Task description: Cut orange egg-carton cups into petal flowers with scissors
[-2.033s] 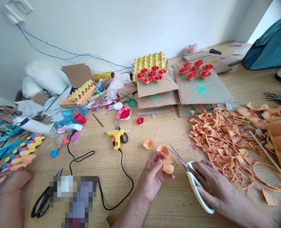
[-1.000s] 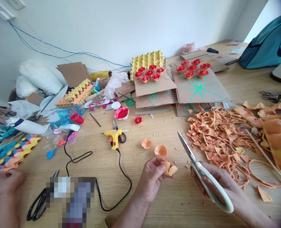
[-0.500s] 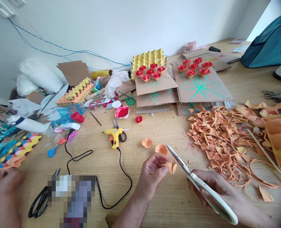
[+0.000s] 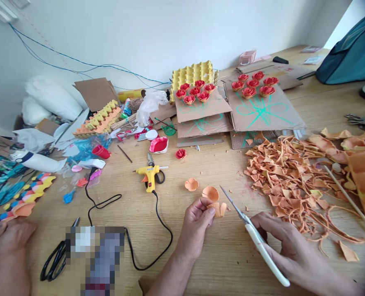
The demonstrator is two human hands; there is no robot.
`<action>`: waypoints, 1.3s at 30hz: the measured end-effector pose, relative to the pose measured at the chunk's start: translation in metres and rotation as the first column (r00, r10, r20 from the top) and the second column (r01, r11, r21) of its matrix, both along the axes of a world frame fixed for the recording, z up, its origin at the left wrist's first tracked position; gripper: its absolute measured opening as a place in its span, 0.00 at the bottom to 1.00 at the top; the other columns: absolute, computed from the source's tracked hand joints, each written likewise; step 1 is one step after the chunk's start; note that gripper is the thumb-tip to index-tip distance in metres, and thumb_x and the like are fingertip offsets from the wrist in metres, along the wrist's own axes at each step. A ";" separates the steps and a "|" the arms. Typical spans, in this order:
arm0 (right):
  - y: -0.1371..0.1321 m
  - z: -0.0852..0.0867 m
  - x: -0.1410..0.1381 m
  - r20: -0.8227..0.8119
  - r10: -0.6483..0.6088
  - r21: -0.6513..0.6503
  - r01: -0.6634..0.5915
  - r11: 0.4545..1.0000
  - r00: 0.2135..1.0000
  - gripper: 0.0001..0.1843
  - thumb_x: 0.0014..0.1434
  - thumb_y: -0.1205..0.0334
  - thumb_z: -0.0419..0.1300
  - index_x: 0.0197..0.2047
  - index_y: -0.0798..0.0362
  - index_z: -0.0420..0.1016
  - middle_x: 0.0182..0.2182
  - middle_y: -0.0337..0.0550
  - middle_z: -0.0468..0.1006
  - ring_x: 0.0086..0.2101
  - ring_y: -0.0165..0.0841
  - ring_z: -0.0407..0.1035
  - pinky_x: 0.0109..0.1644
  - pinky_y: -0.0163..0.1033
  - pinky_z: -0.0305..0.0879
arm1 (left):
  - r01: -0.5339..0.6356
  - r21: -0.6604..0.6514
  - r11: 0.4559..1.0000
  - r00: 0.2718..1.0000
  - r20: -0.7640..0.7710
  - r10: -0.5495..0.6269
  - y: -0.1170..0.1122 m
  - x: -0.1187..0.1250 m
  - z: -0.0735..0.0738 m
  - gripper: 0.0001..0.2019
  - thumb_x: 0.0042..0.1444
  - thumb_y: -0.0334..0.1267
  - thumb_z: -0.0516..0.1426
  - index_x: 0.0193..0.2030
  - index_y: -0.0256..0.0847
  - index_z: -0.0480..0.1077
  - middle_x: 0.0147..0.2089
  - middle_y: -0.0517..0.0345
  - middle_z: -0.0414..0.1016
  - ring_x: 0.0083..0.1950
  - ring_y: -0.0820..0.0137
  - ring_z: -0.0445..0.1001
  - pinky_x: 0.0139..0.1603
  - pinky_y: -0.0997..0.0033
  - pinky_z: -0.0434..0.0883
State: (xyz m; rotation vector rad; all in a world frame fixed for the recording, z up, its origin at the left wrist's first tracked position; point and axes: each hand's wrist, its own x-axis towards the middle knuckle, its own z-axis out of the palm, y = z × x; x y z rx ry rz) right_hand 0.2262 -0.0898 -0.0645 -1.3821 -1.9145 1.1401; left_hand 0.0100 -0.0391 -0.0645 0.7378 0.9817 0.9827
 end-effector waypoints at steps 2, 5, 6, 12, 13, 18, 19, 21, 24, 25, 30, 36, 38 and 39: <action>0.000 0.000 -0.001 0.088 0.027 0.121 -0.038 0.992 0.996 0.10 0.66 0.55 0.56 0.34 0.50 0.70 0.30 0.42 0.75 0.30 0.35 0.67 0.36 0.39 0.63 | -0.025 0.020 0.999 1.000 -0.016 0.025 0.001 0.000 -0.001 0.15 0.50 0.46 0.68 0.34 0.38 0.70 0.24 0.67 0.60 0.25 0.79 0.50 0.27 0.74 0.49; 0.002 -0.002 -0.002 0.211 0.053 0.250 -0.106 0.962 0.976 0.05 0.67 0.59 0.55 0.39 0.50 0.70 0.32 0.43 0.77 0.32 0.36 0.71 0.39 0.41 0.64 | -0.039 0.032 0.999 0.999 -0.005 0.039 0.001 -0.001 -0.003 0.14 0.50 0.45 0.67 0.33 0.39 0.70 0.25 0.67 0.59 0.25 0.79 0.51 0.27 0.74 0.50; 0.002 -0.003 -0.003 0.254 0.056 0.278 -0.128 0.952 0.966 0.05 0.67 0.60 0.55 0.41 0.50 0.70 0.33 0.43 0.78 0.32 0.37 0.71 0.40 0.42 0.64 | -0.042 0.030 0.999 0.999 0.001 0.042 0.001 -0.001 -0.003 0.14 0.51 0.45 0.67 0.33 0.39 0.70 0.25 0.68 0.59 0.24 0.79 0.51 0.27 0.74 0.50; 0.005 -0.009 -0.005 0.392 0.018 0.372 -0.176 0.911 0.920 0.06 0.68 0.58 0.55 0.44 0.51 0.68 0.34 0.43 0.78 0.32 0.37 0.72 0.41 0.45 0.60 | -0.049 0.026 0.998 0.999 0.022 0.048 0.002 -0.002 -0.004 0.14 0.51 0.45 0.67 0.34 0.38 0.71 0.25 0.68 0.58 0.24 0.81 0.49 0.26 0.74 0.48; 0.005 -0.010 -0.005 0.401 0.012 0.373 -0.175 0.911 0.916 0.06 0.67 0.57 0.56 0.44 0.51 0.68 0.34 0.43 0.78 0.32 0.37 0.72 0.41 0.45 0.59 | -0.046 0.028 0.999 0.999 0.024 0.046 0.002 -0.002 -0.005 0.14 0.51 0.45 0.67 0.34 0.38 0.71 0.25 0.68 0.58 0.24 0.81 0.49 0.26 0.74 0.48; 0.007 -0.008 -0.005 0.429 -0.012 0.362 -0.160 0.918 0.903 0.07 0.66 0.56 0.57 0.42 0.50 0.69 0.33 0.42 0.77 0.32 0.38 0.71 0.42 0.46 0.56 | -0.047 0.025 0.999 0.999 0.017 0.047 0.002 -0.001 -0.006 0.14 0.50 0.45 0.68 0.35 0.38 0.72 0.26 0.67 0.60 0.24 0.80 0.49 0.26 0.74 0.47; 0.007 -0.008 -0.005 0.431 -0.017 0.362 -0.156 0.919 0.902 0.06 0.66 0.57 0.57 0.42 0.50 0.69 0.32 0.42 0.77 0.32 0.38 0.71 0.42 0.47 0.56 | -0.046 0.027 0.999 0.999 0.020 0.045 0.002 -0.001 -0.006 0.13 0.50 0.44 0.68 0.35 0.38 0.73 0.26 0.67 0.60 0.24 0.80 0.49 0.26 0.73 0.47; 0.007 -0.007 -0.005 0.431 -0.018 0.364 -0.155 0.918 0.902 0.06 0.65 0.57 0.58 0.42 0.50 0.69 0.32 0.41 0.77 0.32 0.38 0.71 0.43 0.47 0.56 | -0.041 0.028 0.999 0.999 0.029 0.040 0.002 0.000 -0.005 0.13 0.50 0.44 0.68 0.34 0.38 0.73 0.25 0.67 0.60 0.24 0.81 0.49 0.26 0.73 0.46; 0.007 -0.005 -0.006 0.424 -0.022 0.374 -0.153 0.914 0.906 0.07 0.65 0.56 0.58 0.42 0.50 0.70 0.33 0.42 0.77 0.32 0.38 0.71 0.43 0.47 0.56 | -0.025 0.021 0.999 0.999 0.031 0.025 0.002 0.001 -0.004 0.13 0.49 0.44 0.68 0.34 0.38 0.74 0.26 0.65 0.64 0.24 0.80 0.49 0.26 0.73 0.46; 0.007 -0.005 -0.006 0.421 -0.025 0.376 -0.149 0.915 0.907 0.07 0.65 0.56 0.59 0.42 0.50 0.70 0.33 0.42 0.77 0.32 0.38 0.71 0.43 0.46 0.56 | -0.017 0.020 1.000 0.999 0.030 0.016 0.002 0.001 -0.004 0.13 0.49 0.45 0.68 0.34 0.37 0.75 0.27 0.64 0.65 0.24 0.80 0.49 0.26 0.73 0.46; 0.006 -0.005 -0.008 0.418 -0.027 0.370 -0.143 0.918 0.908 0.07 0.64 0.56 0.59 0.42 0.50 0.70 0.32 0.41 0.76 0.32 0.38 0.70 0.43 0.46 0.56 | 0.006 -0.020 1.000 0.998 0.057 -0.004 0.001 0.003 -0.001 0.14 0.48 0.45 0.69 0.35 0.37 0.76 0.29 0.61 0.70 0.24 0.81 0.50 0.26 0.74 0.46; 0.007 -0.002 -0.007 0.390 -0.015 0.360 -0.138 0.923 0.921 0.07 0.63 0.57 0.60 0.42 0.50 0.69 0.34 0.42 0.75 0.33 0.39 0.68 0.45 0.48 0.57 | 0.034 -0.093 0.995 0.993 0.119 -0.022 -0.001 0.004 -0.001 0.14 0.46 0.43 0.70 0.35 0.37 0.76 0.30 0.59 0.74 0.23 0.82 0.50 0.26 0.75 0.47; 0.007 -0.001 -0.007 0.376 -0.012 0.357 -0.133 0.925 0.926 0.07 0.62 0.57 0.61 0.41 0.49 0.70 0.34 0.42 0.75 0.34 0.39 0.68 0.46 0.47 0.57 | 0.047 -0.105 0.993 0.992 0.122 -0.034 -0.002 0.004 -0.001 0.14 0.46 0.42 0.70 0.35 0.38 0.76 0.31 0.59 0.75 0.24 0.82 0.51 0.26 0.75 0.48; 0.007 -0.001 -0.007 0.370 -0.011 0.358 -0.131 0.924 0.929 0.07 0.62 0.57 0.61 0.41 0.49 0.70 0.34 0.42 0.75 0.34 0.39 0.68 0.46 0.47 0.58 | 0.054 -0.110 0.992 0.992 0.123 -0.040 -0.002 0.005 -0.001 0.14 0.46 0.42 0.70 0.35 0.38 0.76 0.31 0.59 0.75 0.24 0.82 0.52 0.26 0.75 0.48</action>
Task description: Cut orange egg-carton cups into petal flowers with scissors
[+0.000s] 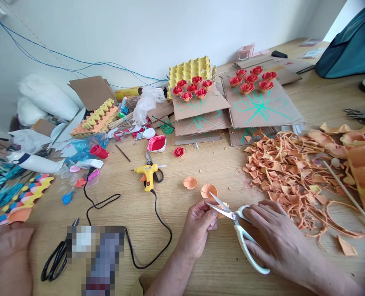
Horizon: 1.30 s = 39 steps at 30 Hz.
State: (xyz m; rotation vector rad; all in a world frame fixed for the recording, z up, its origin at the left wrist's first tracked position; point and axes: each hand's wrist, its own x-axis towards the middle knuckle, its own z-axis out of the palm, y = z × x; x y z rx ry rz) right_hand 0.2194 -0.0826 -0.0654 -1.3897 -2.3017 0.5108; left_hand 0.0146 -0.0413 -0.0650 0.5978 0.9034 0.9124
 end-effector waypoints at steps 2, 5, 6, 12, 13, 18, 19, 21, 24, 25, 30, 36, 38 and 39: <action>0.000 0.000 0.000 -0.012 0.005 0.006 -0.005 1.000 1.000 0.07 0.61 0.57 0.61 0.41 0.49 0.70 0.34 0.42 0.75 0.34 0.38 0.68 0.47 0.47 0.59 | 0.010 -0.011 1.000 1.000 0.004 -0.010 0.000 0.000 0.000 0.14 0.46 0.43 0.70 0.34 0.37 0.75 0.32 0.58 0.75 0.24 0.82 0.53 0.26 0.76 0.48; -0.001 -0.002 0.000 -0.017 0.013 0.006 -0.013 1.000 1.000 0.08 0.60 0.57 0.62 0.42 0.49 0.70 0.35 0.42 0.75 0.35 0.39 0.69 0.49 0.49 0.59 | 0.024 -0.030 0.999 1.000 0.011 -0.024 -0.001 0.001 0.001 0.15 0.46 0.43 0.71 0.33 0.37 0.75 0.34 0.56 0.77 0.24 0.82 0.53 0.26 0.76 0.48; -0.001 -0.003 0.001 -0.019 0.015 0.005 -0.015 1.000 1.000 0.09 0.60 0.57 0.62 0.43 0.49 0.69 0.35 0.43 0.75 0.36 0.39 0.69 0.50 0.51 0.59 | 0.027 -0.033 0.999 1.000 0.011 -0.027 -0.001 0.001 0.001 0.15 0.45 0.43 0.71 0.33 0.37 0.74 0.34 0.56 0.77 0.24 0.82 0.53 0.26 0.76 0.48; -0.003 -0.009 0.002 -0.036 0.017 0.032 -0.016 0.999 0.999 0.15 0.61 0.54 0.62 0.48 0.49 0.68 0.41 0.44 0.76 0.42 0.42 0.71 0.59 0.55 0.54 | 0.058 -0.028 0.998 0.997 0.049 -0.057 -0.003 0.001 0.000 0.15 0.46 0.44 0.71 0.33 0.37 0.74 0.31 0.60 0.73 0.25 0.81 0.54 0.26 0.76 0.48; -0.003 -0.009 0.002 -0.038 0.017 0.033 -0.016 0.999 0.999 0.15 0.61 0.53 0.62 0.47 0.50 0.67 0.41 0.44 0.76 0.42 0.42 0.71 0.59 0.55 0.54 | 0.063 -0.031 0.998 0.996 0.060 -0.061 -0.003 0.000 -0.001 0.14 0.47 0.43 0.70 0.33 0.37 0.74 0.30 0.60 0.72 0.25 0.81 0.54 0.26 0.77 0.48; -0.004 -0.008 0.003 -0.041 0.052 0.028 -0.051 0.998 0.998 0.13 0.63 0.53 0.61 0.46 0.50 0.67 0.39 0.45 0.76 0.41 0.42 0.72 0.57 0.56 0.56 | 0.069 -0.084 0.994 0.992 0.108 -0.060 -0.003 -0.001 -0.003 0.13 0.46 0.41 0.71 0.33 0.38 0.74 0.35 0.57 0.75 0.26 0.82 0.56 0.26 0.77 0.49; -0.005 -0.008 0.003 -0.042 0.055 0.029 -0.054 0.998 0.998 0.13 0.62 0.53 0.61 0.46 0.50 0.67 0.39 0.45 0.76 0.42 0.43 0.72 0.57 0.56 0.56 | 0.071 -0.091 0.993 0.992 0.114 -0.061 -0.004 -0.001 -0.004 0.13 0.46 0.40 0.71 0.34 0.38 0.74 0.37 0.56 0.76 0.26 0.82 0.56 0.26 0.78 0.49; -0.005 -0.008 0.002 -0.055 0.055 0.036 -0.053 0.998 0.997 0.13 0.62 0.53 0.61 0.46 0.50 0.67 0.39 0.46 0.77 0.43 0.43 0.72 0.57 0.56 0.57 | 0.073 -0.099 0.992 0.990 0.125 -0.060 -0.004 -0.001 -0.004 0.13 0.45 0.40 0.71 0.34 0.38 0.74 0.38 0.55 0.76 0.26 0.83 0.56 0.26 0.78 0.49; -0.005 -0.007 0.001 -0.080 0.054 0.042 -0.051 0.998 0.995 0.12 0.61 0.55 0.62 0.44 0.50 0.67 0.38 0.45 0.78 0.42 0.42 0.73 0.57 0.55 0.60 | 0.064 -0.091 0.994 0.988 0.145 -0.050 -0.005 0.001 -0.002 0.14 0.44 0.39 0.71 0.33 0.38 0.74 0.33 0.59 0.73 0.25 0.82 0.56 0.26 0.78 0.50; -0.005 -0.006 0.000 -0.084 0.056 0.045 -0.053 0.998 0.995 0.11 0.61 0.56 0.61 0.43 0.50 0.66 0.38 0.45 0.78 0.41 0.42 0.73 0.56 0.55 0.61 | 0.064 -0.087 0.994 0.987 0.151 -0.050 -0.005 0.001 -0.002 0.14 0.44 0.39 0.71 0.33 0.38 0.73 0.31 0.60 0.71 0.25 0.82 0.55 0.26 0.78 0.50; -0.006 -0.001 -0.003 -0.076 0.103 0.078 -0.097 0.992 0.992 0.10 0.63 0.58 0.59 0.43 0.50 0.62 0.34 0.43 0.76 0.39 0.41 0.74 0.52 0.54 0.63 | 0.100 -0.070 0.993 0.978 0.189 -0.085 -0.005 0.000 -0.003 0.12 0.47 0.39 0.70 0.33 0.38 0.73 0.28 0.63 0.67 0.25 0.82 0.55 0.25 0.79 0.49; -0.007 0.003 -0.003 -0.065 0.126 0.112 -0.119 0.987 0.990 0.10 0.64 0.58 0.57 0.45 0.51 0.62 0.35 0.45 0.77 0.38 0.42 0.75 0.50 0.53 0.64 | 0.099 -0.056 0.994 0.975 0.207 -0.086 -0.005 0.000 -0.005 0.11 0.48 0.38 0.70 0.34 0.38 0.75 0.31 0.61 0.70 0.25 0.82 0.55 0.26 0.78 0.49; -0.008 0.002 -0.002 -0.062 0.129 0.119 -0.121 0.985 0.990 0.11 0.64 0.58 0.57 0.46 0.52 0.62 0.35 0.45 0.78 0.38 0.42 0.76 0.50 0.53 0.64 | 0.099 -0.051 0.994 0.977 0.192 -0.088 -0.005 0.000 -0.005 0.11 0.47 0.39 0.70 0.34 0.37 0.75 0.32 0.61 0.70 0.25 0.83 0.54 0.26 0.78 0.49; -0.008 0.002 -0.002 -0.062 0.130 0.119 -0.122 0.985 0.990 0.11 0.64 0.58 0.57 0.46 0.52 0.62 0.36 0.46 0.78 0.38 0.42 0.76 0.50 0.53 0.64 | 0.099 -0.047 0.994 0.979 0.185 -0.089 -0.005 0.000 -0.004 0.12 0.47 0.40 0.70 0.33 0.37 0.75 0.31 0.61 0.70 0.25 0.83 0.54 0.26 0.77 0.49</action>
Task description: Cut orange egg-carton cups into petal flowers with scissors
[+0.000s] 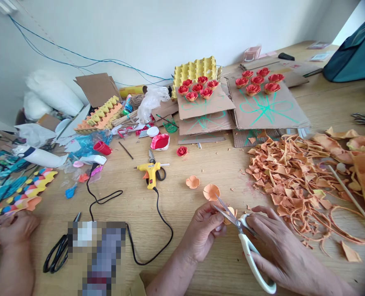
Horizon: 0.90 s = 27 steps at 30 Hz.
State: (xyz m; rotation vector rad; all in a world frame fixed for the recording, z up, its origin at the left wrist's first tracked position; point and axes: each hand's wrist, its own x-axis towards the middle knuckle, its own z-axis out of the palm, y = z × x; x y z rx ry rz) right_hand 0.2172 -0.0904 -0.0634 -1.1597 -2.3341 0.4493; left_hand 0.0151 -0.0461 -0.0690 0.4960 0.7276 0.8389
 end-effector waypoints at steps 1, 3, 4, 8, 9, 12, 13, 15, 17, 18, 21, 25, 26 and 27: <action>0.000 -0.001 0.000 0.000 0.002 -0.004 -0.002 1.000 1.000 0.11 0.64 0.58 0.58 0.46 0.52 0.62 0.36 0.46 0.78 0.38 0.43 0.76 0.50 0.53 0.64 | 0.001 0.008 1.000 1.000 -0.006 -0.001 0.000 0.000 0.001 0.12 0.46 0.40 0.71 0.33 0.37 0.75 0.30 0.61 0.70 0.25 0.82 0.54 0.26 0.77 0.49; 0.000 -0.002 0.000 0.002 0.009 -0.025 -0.009 1.000 1.000 0.11 0.64 0.58 0.58 0.46 0.51 0.61 0.36 0.46 0.78 0.39 0.43 0.76 0.50 0.53 0.64 | -0.002 0.037 0.999 1.000 -0.015 0.003 0.001 -0.001 0.002 0.12 0.47 0.40 0.70 0.32 0.37 0.75 0.28 0.63 0.68 0.24 0.81 0.54 0.26 0.76 0.49; 0.000 -0.002 0.000 0.004 0.014 -0.036 -0.013 0.999 1.000 0.10 0.64 0.58 0.58 0.45 0.51 0.61 0.35 0.46 0.78 0.39 0.44 0.76 0.50 0.52 0.64 | -0.006 0.055 0.998 1.000 -0.018 0.007 0.002 -0.001 0.003 0.12 0.47 0.40 0.70 0.31 0.37 0.75 0.27 0.63 0.67 0.24 0.81 0.54 0.26 0.76 0.49; 0.001 -0.001 0.000 0.014 0.021 -0.061 -0.020 0.998 1.000 0.08 0.65 0.59 0.57 0.44 0.50 0.62 0.36 0.46 0.78 0.42 0.44 0.75 0.49 0.51 0.65 | -0.015 0.099 0.995 0.999 -0.035 0.018 0.003 -0.002 0.006 0.11 0.48 0.41 0.70 0.31 0.38 0.75 0.25 0.64 0.65 0.25 0.80 0.53 0.26 0.76 0.49; 0.001 0.000 0.000 0.015 0.020 -0.062 -0.019 0.998 1.000 0.08 0.65 0.59 0.57 0.45 0.50 0.62 0.37 0.46 0.78 0.42 0.44 0.75 0.49 0.51 0.65 | -0.011 0.103 0.995 0.999 -0.045 0.016 0.003 -0.002 0.007 0.11 0.48 0.41 0.70 0.31 0.37 0.76 0.26 0.63 0.66 0.25 0.80 0.54 0.26 0.76 0.50; 0.001 0.001 0.002 0.018 0.013 -0.059 -0.012 0.998 1.000 0.08 0.65 0.59 0.57 0.45 0.50 0.62 0.37 0.46 0.78 0.41 0.44 0.75 0.48 0.51 0.66 | 0.008 0.132 0.991 0.994 -0.111 0.006 0.005 -0.004 0.008 0.10 0.49 0.41 0.69 0.32 0.37 0.76 0.29 0.59 0.71 0.28 0.78 0.59 0.27 0.77 0.51; 0.001 0.000 0.002 0.020 0.011 -0.061 -0.010 0.998 1.000 0.08 0.65 0.59 0.57 0.45 0.50 0.63 0.37 0.46 0.78 0.41 0.44 0.75 0.48 0.51 0.66 | 0.020 0.153 0.988 0.990 -0.143 0.002 0.005 -0.005 0.008 0.10 0.50 0.41 0.69 0.33 0.38 0.77 0.30 0.58 0.73 0.29 0.78 0.60 0.27 0.78 0.52; 0.000 -0.001 0.004 0.029 0.013 -0.073 -0.011 0.997 0.999 0.07 0.65 0.59 0.57 0.44 0.50 0.63 0.37 0.46 0.77 0.41 0.43 0.75 0.49 0.52 0.66 | 0.050 0.216 0.975 0.979 -0.203 -0.005 0.006 -0.007 0.008 0.09 0.52 0.41 0.67 0.34 0.38 0.78 0.32 0.57 0.76 0.32 0.76 0.65 0.30 0.78 0.57; 0.000 -0.003 0.005 0.039 0.024 -0.094 -0.020 0.995 0.999 0.07 0.65 0.59 0.57 0.44 0.50 0.64 0.37 0.46 0.77 0.42 0.43 0.74 0.49 0.52 0.66 | 0.071 0.301 0.951 0.971 -0.238 0.003 0.008 -0.010 0.010 0.07 0.55 0.41 0.66 0.36 0.39 0.78 0.34 0.57 0.77 0.36 0.73 0.70 0.38 0.75 0.65; 0.000 -0.004 0.005 0.041 0.029 -0.106 -0.025 0.994 0.999 0.06 0.66 0.58 0.57 0.44 0.50 0.64 0.38 0.47 0.77 0.42 0.43 0.74 0.49 0.52 0.66 | 0.079 0.342 0.936 0.968 -0.251 0.009 0.009 -0.011 0.011 0.07 0.56 0.40 0.65 0.36 0.39 0.78 0.34 0.57 0.77 0.37 0.72 0.71 0.43 0.72 0.67; 0.000 -0.005 0.006 0.044 0.029 -0.137 -0.022 0.990 0.999 0.06 0.66 0.58 0.57 0.43 0.50 0.66 0.39 0.47 0.77 0.44 0.44 0.72 0.49 0.52 0.67 | 0.104 0.432 0.896 0.955 -0.294 0.031 0.011 -0.013 0.016 0.06 0.57 0.38 0.64 0.34 0.39 0.78 0.33 0.57 0.76 0.37 0.72 0.72 0.47 0.69 0.69; 0.000 -0.005 0.007 0.039 0.031 -0.172 -0.023 0.985 0.999 0.07 0.66 0.57 0.58 0.44 0.51 0.68 0.40 0.48 0.76 0.46 0.44 0.70 0.49 0.51 0.68 | 0.134 0.478 0.868 0.934 -0.354 0.050 0.013 -0.014 0.021 0.06 0.57 0.37 0.64 0.33 0.38 0.77 0.33 0.57 0.74 0.35 0.73 0.70 0.42 0.73 0.68; 0.000 -0.005 0.007 0.038 0.033 -0.183 -0.025 0.983 0.999 0.07 0.66 0.57 0.57 0.44 0.51 0.68 0.40 0.48 0.76 0.46 0.44 0.70 0.50 0.51 0.68 | 0.140 0.485 0.863 0.928 -0.368 0.056 0.014 -0.014 0.021 0.06 0.57 0.37 0.64 0.32 0.38 0.77 0.33 0.57 0.74 0.35 0.73 0.70 0.41 0.73 0.67; 0.000 -0.004 0.008 0.037 0.034 -0.194 -0.026 0.981 0.999 0.07 0.66 0.58 0.57 0.44 0.51 0.68 0.40 0.48 0.76 0.46 0.44 0.70 0.50 0.51 0.68 | 0.146 0.492 0.858 0.923 -0.381 0.062 0.014 -0.015 0.021 0.06 0.57 0.38 0.64 0.32 0.38 0.77 0.33 0.57 0.74 0.35 0.73 0.69 0.41 0.73 0.67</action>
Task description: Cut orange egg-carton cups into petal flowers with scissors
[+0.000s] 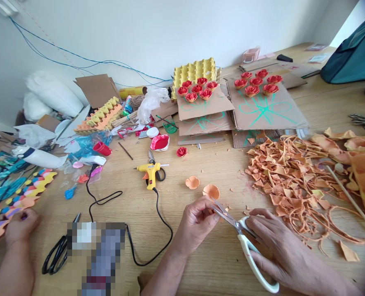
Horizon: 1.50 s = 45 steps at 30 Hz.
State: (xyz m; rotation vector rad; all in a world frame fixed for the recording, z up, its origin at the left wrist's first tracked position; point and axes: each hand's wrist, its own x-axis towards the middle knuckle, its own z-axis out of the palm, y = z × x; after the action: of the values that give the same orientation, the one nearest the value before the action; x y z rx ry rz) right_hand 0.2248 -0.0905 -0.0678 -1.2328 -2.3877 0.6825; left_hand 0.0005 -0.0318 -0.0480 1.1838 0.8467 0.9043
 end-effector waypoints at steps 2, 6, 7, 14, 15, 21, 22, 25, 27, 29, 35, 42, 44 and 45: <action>0.000 0.000 0.000 -0.002 -0.001 -0.014 0.001 1.000 1.000 0.07 0.67 0.58 0.56 0.45 0.52 0.68 0.40 0.48 0.76 0.45 0.44 0.70 0.50 0.51 0.68 | -0.007 0.019 1.000 1.000 -0.027 0.007 0.001 0.000 0.000 0.06 0.57 0.38 0.64 0.32 0.37 0.77 0.33 0.57 0.73 0.35 0.73 0.68 0.38 0.74 0.65; 0.000 0.001 0.000 -0.014 -0.008 -0.016 0.007 1.000 1.000 0.07 0.67 0.59 0.56 0.45 0.52 0.69 0.39 0.48 0.76 0.44 0.43 0.70 0.49 0.50 0.68 | -0.014 0.039 0.999 0.997 -0.072 0.017 0.001 -0.001 -0.001 0.07 0.56 0.38 0.64 0.31 0.37 0.76 0.32 0.59 0.70 0.32 0.74 0.64 0.34 0.74 0.62; 0.000 0.001 0.000 -0.017 -0.009 -0.014 0.008 1.000 1.000 0.07 0.67 0.59 0.56 0.45 0.52 0.69 0.39 0.48 0.77 0.44 0.43 0.70 0.49 0.49 0.69 | -0.013 0.042 0.999 0.997 -0.079 0.016 0.001 -0.001 -0.002 0.07 0.56 0.38 0.64 0.31 0.37 0.76 0.32 0.59 0.70 0.33 0.74 0.64 0.35 0.74 0.62; 0.001 0.003 0.002 -0.041 -0.022 -0.066 0.020 0.998 0.999 0.06 0.68 0.59 0.55 0.41 0.51 0.70 0.36 0.46 0.77 0.39 0.39 0.71 0.44 0.45 0.69 | -0.017 -0.021 1.000 0.993 -0.113 0.014 0.003 -0.001 -0.002 0.08 0.53 0.39 0.65 0.30 0.37 0.75 0.30 0.60 0.68 0.32 0.74 0.62 0.35 0.73 0.60; 0.001 0.003 0.002 -0.051 -0.028 -0.077 0.024 0.997 0.998 0.06 0.68 0.60 0.54 0.39 0.51 0.70 0.35 0.45 0.77 0.37 0.38 0.71 0.42 0.43 0.69 | -0.021 -0.035 0.999 0.994 -0.111 0.017 0.003 -0.001 -0.002 0.08 0.53 0.40 0.65 0.30 0.37 0.75 0.30 0.60 0.68 0.31 0.74 0.61 0.35 0.73 0.60; 0.004 0.001 0.004 -0.066 -0.055 -0.057 0.051 0.997 0.996 0.06 0.69 0.61 0.54 0.39 0.50 0.69 0.35 0.45 0.78 0.36 0.37 0.71 0.42 0.42 0.68 | 0.029 -0.135 0.990 0.998 -0.043 -0.035 0.002 -0.004 -0.010 0.10 0.53 0.42 0.64 0.34 0.36 0.76 0.30 0.58 0.71 0.31 0.74 0.62 0.35 0.73 0.59; 0.005 0.000 0.005 -0.067 -0.069 -0.049 0.065 0.997 0.995 0.07 0.68 0.60 0.54 0.38 0.50 0.69 0.35 0.45 0.78 0.35 0.37 0.71 0.41 0.41 0.68 | 0.032 -0.148 0.988 0.999 -0.030 -0.036 0.002 -0.004 -0.011 0.10 0.54 0.43 0.64 0.35 0.36 0.76 0.30 0.59 0.71 0.31 0.74 0.61 0.35 0.73 0.59; 0.005 0.000 0.008 -0.080 -0.127 -0.051 0.123 0.991 0.989 0.09 0.68 0.59 0.54 0.35 0.50 0.68 0.33 0.45 0.77 0.32 0.35 0.71 0.39 0.40 0.68 | 0.020 -0.180 0.983 1.000 -0.012 -0.022 0.001 -0.004 -0.016 0.11 0.54 0.43 0.64 0.35 0.36 0.75 0.28 0.62 0.67 0.29 0.76 0.58 0.33 0.73 0.58; 0.005 0.001 0.008 -0.092 -0.162 -0.084 0.154 0.984 0.983 0.09 0.69 0.58 0.53 0.36 0.50 0.69 0.32 0.43 0.76 0.31 0.35 0.70 0.38 0.39 0.68 | 0.026 -0.207 0.978 1.000 -0.001 -0.027 0.001 -0.003 -0.017 0.12 0.53 0.44 0.65 0.36 0.36 0.73 0.27 0.63 0.65 0.28 0.77 0.57 0.31 0.74 0.56; 0.005 0.003 0.008 -0.104 -0.192 -0.131 0.178 0.975 0.976 0.10 0.70 0.57 0.52 0.37 0.50 0.69 0.30 0.42 0.75 0.30 0.34 0.69 0.36 0.38 0.67 | 0.044 -0.233 0.971 0.999 0.012 -0.042 0.000 -0.002 -0.017 0.13 0.53 0.45 0.65 0.35 0.37 0.71 0.27 0.64 0.64 0.27 0.77 0.57 0.30 0.74 0.55; 0.005 0.009 0.003 -0.159 -0.256 -0.247 0.212 0.946 0.954 0.14 0.69 0.55 0.52 0.32 0.50 0.68 0.26 0.38 0.73 0.26 0.32 0.67 0.31 0.36 0.65 | 0.116 -0.129 0.985 0.993 0.009 -0.116 0.001 -0.001 -0.013 0.14 0.54 0.45 0.65 0.30 0.37 0.69 0.30 0.61 0.65 0.32 0.74 0.61 0.35 0.72 0.60; 0.005 0.006 0.003 -0.219 -0.306 -0.310 0.231 0.922 0.927 0.12 0.69 0.56 0.52 0.37 0.52 0.72 0.27 0.39 0.75 0.28 0.32 0.67 0.32 0.36 0.64 | 0.191 -0.113 0.975 0.981 0.067 -0.185 -0.004 0.001 -0.011 0.16 0.52 0.48 0.65 0.28 0.38 0.68 0.34 0.54 0.70 0.37 0.68 0.66 0.40 0.68 0.63; 0.005 0.006 0.003 -0.223 -0.309 -0.312 0.232 0.921 0.925 0.12 0.67 0.56 0.54 0.35 0.52 0.72 0.27 0.39 0.75 0.27 0.32 0.67 0.31 0.35 0.64 | 0.207 -0.159 0.965 0.977 0.084 -0.196 -0.005 0.002 -0.012 0.17 0.51 0.49 0.66 0.28 0.38 0.67 0.32 0.55 0.70 0.36 0.69 0.66 0.40 0.68 0.63; 0.005 0.006 0.003 -0.220 -0.307 -0.314 0.231 0.921 0.926 0.12 0.67 0.56 0.54 0.34 0.51 0.72 0.26 0.39 0.74 0.27 0.32 0.66 0.31 0.35 0.64 | 0.209 -0.183 0.961 0.977 0.080 -0.197 -0.006 0.002 -0.013 0.17 0.51 0.49 0.66 0.28 0.38 0.68 0.31 0.56 0.69 0.35 0.69 0.65 0.39 0.68 0.62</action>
State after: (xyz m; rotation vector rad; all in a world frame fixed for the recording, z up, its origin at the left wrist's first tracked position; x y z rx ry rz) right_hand 0.2274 -0.0858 -0.0622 -1.4492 -1.9000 1.0509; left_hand 0.0024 -0.0376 -0.0608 1.0494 0.7301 0.6722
